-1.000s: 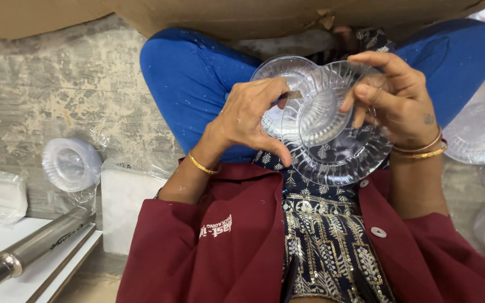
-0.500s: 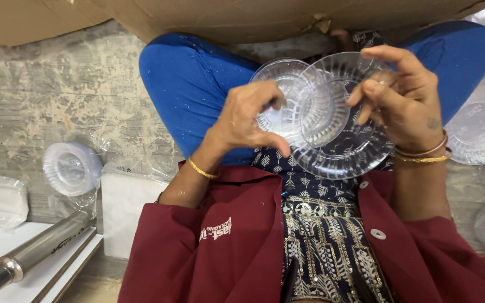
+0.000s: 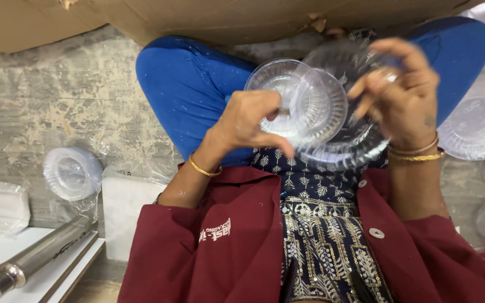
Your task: The person sits on the floor and repeatedly picks up clear plastic plates from a cardboard box, separates them, and stacks them in hand. The person continues to handle and stack the plates one by one without using any tools.
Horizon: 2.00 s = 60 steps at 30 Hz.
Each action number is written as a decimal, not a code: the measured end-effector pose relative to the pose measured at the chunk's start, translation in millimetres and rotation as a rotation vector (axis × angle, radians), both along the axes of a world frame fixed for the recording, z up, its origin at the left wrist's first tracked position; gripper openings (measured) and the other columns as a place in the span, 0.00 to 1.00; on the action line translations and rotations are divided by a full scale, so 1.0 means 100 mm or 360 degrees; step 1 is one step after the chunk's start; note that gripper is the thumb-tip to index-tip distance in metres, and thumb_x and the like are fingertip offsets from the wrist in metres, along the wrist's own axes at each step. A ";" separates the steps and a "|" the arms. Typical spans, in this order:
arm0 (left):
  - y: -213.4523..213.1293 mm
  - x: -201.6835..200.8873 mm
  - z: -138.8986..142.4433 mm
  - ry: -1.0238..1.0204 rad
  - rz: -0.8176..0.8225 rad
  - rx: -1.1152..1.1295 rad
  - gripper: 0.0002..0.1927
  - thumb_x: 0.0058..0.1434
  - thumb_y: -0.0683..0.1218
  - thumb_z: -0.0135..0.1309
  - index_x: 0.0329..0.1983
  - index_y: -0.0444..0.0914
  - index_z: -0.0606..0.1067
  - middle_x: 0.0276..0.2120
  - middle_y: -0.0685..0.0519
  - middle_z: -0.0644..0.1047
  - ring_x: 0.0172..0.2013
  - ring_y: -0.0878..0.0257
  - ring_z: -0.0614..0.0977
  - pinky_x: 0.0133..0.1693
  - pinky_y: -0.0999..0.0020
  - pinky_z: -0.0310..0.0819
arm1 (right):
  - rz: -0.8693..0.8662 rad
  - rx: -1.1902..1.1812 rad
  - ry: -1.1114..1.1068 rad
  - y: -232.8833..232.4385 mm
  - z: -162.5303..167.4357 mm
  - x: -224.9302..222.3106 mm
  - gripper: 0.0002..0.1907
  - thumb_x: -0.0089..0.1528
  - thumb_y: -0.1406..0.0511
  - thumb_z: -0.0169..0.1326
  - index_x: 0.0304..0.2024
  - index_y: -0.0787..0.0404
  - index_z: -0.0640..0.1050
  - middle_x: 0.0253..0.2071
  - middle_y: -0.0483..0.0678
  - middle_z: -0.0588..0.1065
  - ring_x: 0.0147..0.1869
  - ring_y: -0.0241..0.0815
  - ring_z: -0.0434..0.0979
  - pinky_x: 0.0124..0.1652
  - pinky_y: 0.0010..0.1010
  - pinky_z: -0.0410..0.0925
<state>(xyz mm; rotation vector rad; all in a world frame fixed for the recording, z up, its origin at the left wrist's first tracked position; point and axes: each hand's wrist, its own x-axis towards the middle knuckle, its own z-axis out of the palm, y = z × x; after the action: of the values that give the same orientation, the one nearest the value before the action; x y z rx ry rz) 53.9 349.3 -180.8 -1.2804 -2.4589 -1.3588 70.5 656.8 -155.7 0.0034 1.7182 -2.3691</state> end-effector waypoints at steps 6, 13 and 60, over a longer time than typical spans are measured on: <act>0.13 0.10 -0.12 -0.0088 -0.0064 0.0208 0.36 0.48 0.71 0.70 0.31 0.38 0.68 0.27 0.52 0.69 0.28 0.57 0.74 0.31 0.63 0.68 | -0.0044 0.0029 0.0047 0.02 0.00 0.01 0.19 0.75 0.74 0.53 0.67 0.66 0.67 0.37 0.60 0.79 0.27 0.39 0.78 0.21 0.16 0.60; -0.13 -0.12 0.11 -0.0151 0.0126 0.0249 0.46 0.40 0.75 0.67 0.43 0.35 0.68 0.32 0.52 0.72 0.29 0.58 0.73 0.33 0.64 0.68 | -0.0002 -0.0003 0.0039 0.19 0.06 0.02 0.18 0.74 0.73 0.53 0.66 0.64 0.68 0.37 0.59 0.79 0.28 0.38 0.79 0.21 0.15 0.60; 0.15 -0.32 0.12 -0.0006 0.0124 0.0272 0.44 0.42 0.75 0.68 0.37 0.36 0.65 0.30 0.53 0.68 0.28 0.58 0.71 0.32 0.64 0.67 | -0.0108 0.0061 0.0026 0.11 -0.10 -0.05 0.17 0.75 0.73 0.53 0.66 0.64 0.67 0.37 0.58 0.79 0.27 0.36 0.78 0.21 0.15 0.59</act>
<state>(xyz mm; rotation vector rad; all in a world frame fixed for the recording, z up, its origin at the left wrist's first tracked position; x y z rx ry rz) 22.3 364.3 -168.5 -1.1343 -2.3095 -1.5144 65.2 667.8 -165.4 0.0493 1.7984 -2.3893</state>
